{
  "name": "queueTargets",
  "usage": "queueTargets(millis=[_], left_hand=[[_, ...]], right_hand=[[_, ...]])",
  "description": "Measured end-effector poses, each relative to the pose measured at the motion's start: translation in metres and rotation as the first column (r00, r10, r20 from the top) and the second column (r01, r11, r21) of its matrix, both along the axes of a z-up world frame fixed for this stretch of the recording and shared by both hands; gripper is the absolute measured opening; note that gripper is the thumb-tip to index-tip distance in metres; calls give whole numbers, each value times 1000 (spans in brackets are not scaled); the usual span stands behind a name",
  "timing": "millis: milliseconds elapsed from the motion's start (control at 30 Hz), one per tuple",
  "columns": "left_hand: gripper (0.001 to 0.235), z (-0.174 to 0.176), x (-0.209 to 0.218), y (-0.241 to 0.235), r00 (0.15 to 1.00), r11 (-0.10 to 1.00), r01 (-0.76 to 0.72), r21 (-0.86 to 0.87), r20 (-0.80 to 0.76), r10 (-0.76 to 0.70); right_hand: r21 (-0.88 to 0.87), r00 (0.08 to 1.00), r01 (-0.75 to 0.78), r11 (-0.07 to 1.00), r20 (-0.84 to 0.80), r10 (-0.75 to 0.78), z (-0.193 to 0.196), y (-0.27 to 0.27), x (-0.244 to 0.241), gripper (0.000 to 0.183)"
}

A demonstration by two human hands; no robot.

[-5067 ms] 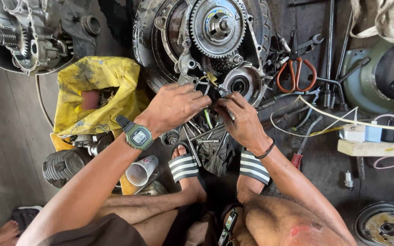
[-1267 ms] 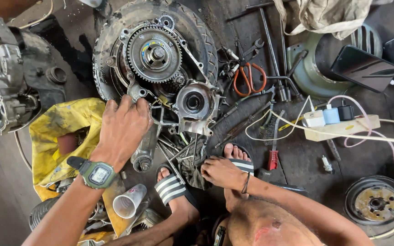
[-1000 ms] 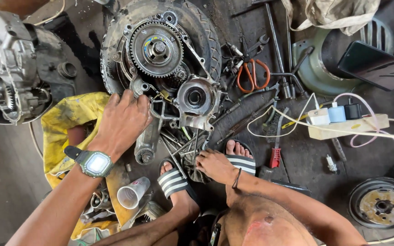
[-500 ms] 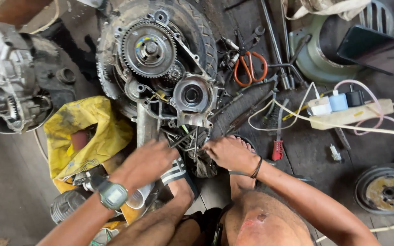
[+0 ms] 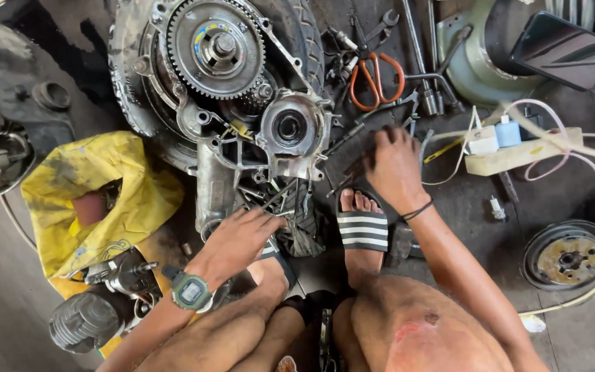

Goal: The person is sitting on the floor assembling a motorcycle engine. They use a screwdriver to tighten bolts on the engine casing and then lift the engine block to inspect the internal gears and components.

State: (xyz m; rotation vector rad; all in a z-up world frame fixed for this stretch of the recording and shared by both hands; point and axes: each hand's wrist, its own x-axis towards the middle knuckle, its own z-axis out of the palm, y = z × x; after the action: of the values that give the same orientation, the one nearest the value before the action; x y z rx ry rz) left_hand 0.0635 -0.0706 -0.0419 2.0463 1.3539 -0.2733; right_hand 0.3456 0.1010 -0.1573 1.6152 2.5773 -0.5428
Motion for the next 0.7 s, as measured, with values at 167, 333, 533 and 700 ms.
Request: queueTargets(millis=[167, 333, 533, 700], left_hand=[[31, 13, -18, 21, 989, 927, -106, 359, 132, 62], [29, 3, -39, 57, 972, 717, -230, 658, 119, 203], [24, -16, -28, 70, 995, 686, -104, 720, 84, 63], [33, -80, -14, 34, 973, 820, 181, 543, 21, -229]], right_hand=[[34, 983, 186, 982, -15, -185, 14, 14, 21, 39], [-41, 984, 109, 993, -136, -113, -23, -2, -27, 21], [311, 988, 123, 942, 51, -146, -42, -7, -96, 12], [206, 990, 99, 974, 76, -116, -57, -16, -90, 17]])
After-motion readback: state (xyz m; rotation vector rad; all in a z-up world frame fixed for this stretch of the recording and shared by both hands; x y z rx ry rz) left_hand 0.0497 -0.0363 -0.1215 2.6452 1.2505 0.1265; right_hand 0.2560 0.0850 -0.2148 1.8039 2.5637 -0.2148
